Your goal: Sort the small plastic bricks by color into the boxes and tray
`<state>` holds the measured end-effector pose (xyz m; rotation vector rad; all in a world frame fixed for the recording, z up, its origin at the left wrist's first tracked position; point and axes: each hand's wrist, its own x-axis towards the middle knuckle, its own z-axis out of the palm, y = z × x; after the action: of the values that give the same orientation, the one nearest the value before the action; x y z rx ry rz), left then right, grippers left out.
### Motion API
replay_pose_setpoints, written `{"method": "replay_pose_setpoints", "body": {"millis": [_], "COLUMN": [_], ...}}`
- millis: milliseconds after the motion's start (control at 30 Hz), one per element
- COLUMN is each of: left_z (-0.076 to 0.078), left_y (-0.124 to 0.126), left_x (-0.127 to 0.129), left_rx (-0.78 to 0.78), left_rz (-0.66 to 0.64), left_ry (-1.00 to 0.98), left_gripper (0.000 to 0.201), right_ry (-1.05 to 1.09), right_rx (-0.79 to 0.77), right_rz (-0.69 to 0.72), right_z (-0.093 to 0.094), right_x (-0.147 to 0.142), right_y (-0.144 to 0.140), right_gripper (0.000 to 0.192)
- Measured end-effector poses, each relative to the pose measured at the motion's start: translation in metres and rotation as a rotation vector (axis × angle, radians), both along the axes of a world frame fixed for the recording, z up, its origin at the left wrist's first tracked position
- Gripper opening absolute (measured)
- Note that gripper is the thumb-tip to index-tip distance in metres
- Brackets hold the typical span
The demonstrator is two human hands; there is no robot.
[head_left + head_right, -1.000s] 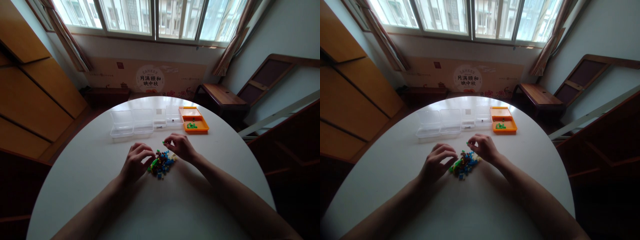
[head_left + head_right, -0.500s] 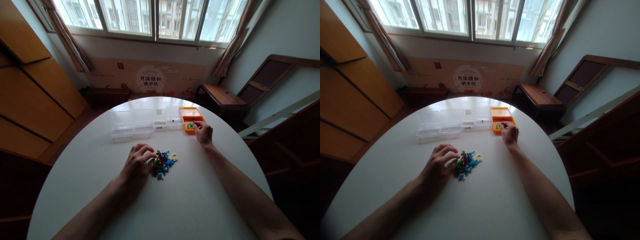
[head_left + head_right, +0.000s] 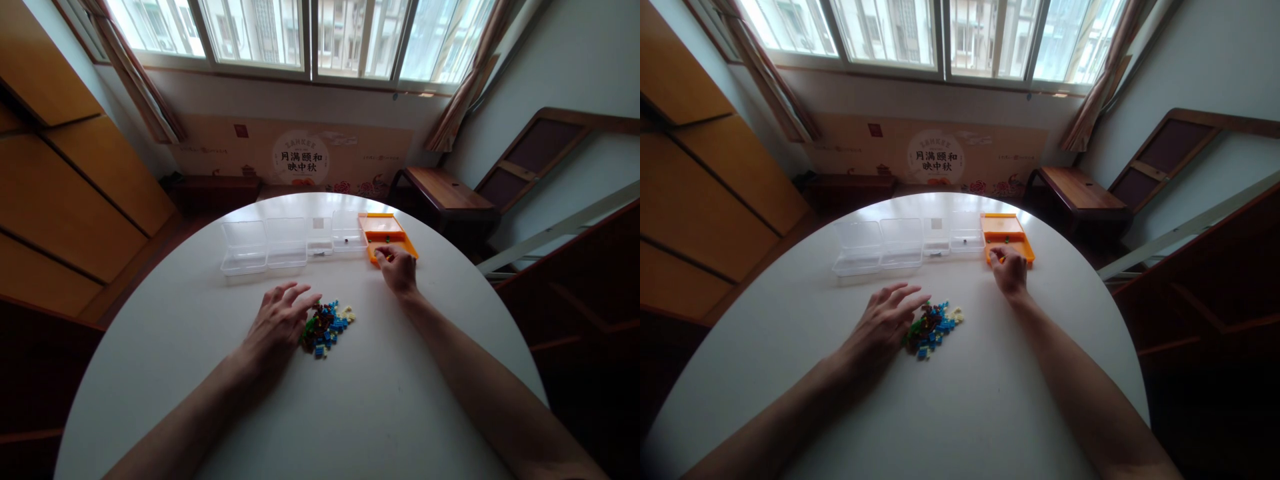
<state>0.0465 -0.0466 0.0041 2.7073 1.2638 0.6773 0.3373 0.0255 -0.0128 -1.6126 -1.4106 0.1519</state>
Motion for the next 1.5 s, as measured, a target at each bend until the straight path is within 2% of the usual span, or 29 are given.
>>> {"method": "replay_pose_setpoints", "body": {"millis": [133,467,667,967,1100,1233,1500], "left_z": [-0.003,-0.002,-0.001,0.006,0.004,0.0,-0.003], "left_y": [0.001,0.001,0.002,0.001,0.001,0.002,0.003], "left_x": [-0.001,-0.002,-0.002,-0.001,0.0,-0.002,-0.003], "left_rx": [-0.037,-0.009,-0.002,0.201,0.244,0.235,0.214], "left_rz": [0.016,0.085,0.075,-0.014,-0.064,-0.109,-0.11], "left_ry": [0.065,-0.069,-0.103,-0.253,-0.311,-0.336,-0.348], "left_gripper": [0.035,0.014,0.013,0.01,0.007,0.006,0.009], "right_ry": [-0.013,-0.03,-0.042,0.003,-0.017,-0.021,-0.03], "right_rx": [0.005,0.137,0.122,-0.082,-0.138,-0.138,-0.106], "right_rz": [0.054,0.239,0.358,0.768,0.913,0.947,0.954], "right_z": [-0.001,0.007,0.017,0.023,0.027,0.029,0.025], "right_x": [-0.005,-0.031,-0.047,-0.078,-0.086,-0.089,-0.09], "right_y": [-0.002,-0.017,-0.029,-0.051,-0.059,-0.061,-0.061], "right_gripper": [0.024,0.017,0.013,0.012,0.012,0.011,0.009]}}
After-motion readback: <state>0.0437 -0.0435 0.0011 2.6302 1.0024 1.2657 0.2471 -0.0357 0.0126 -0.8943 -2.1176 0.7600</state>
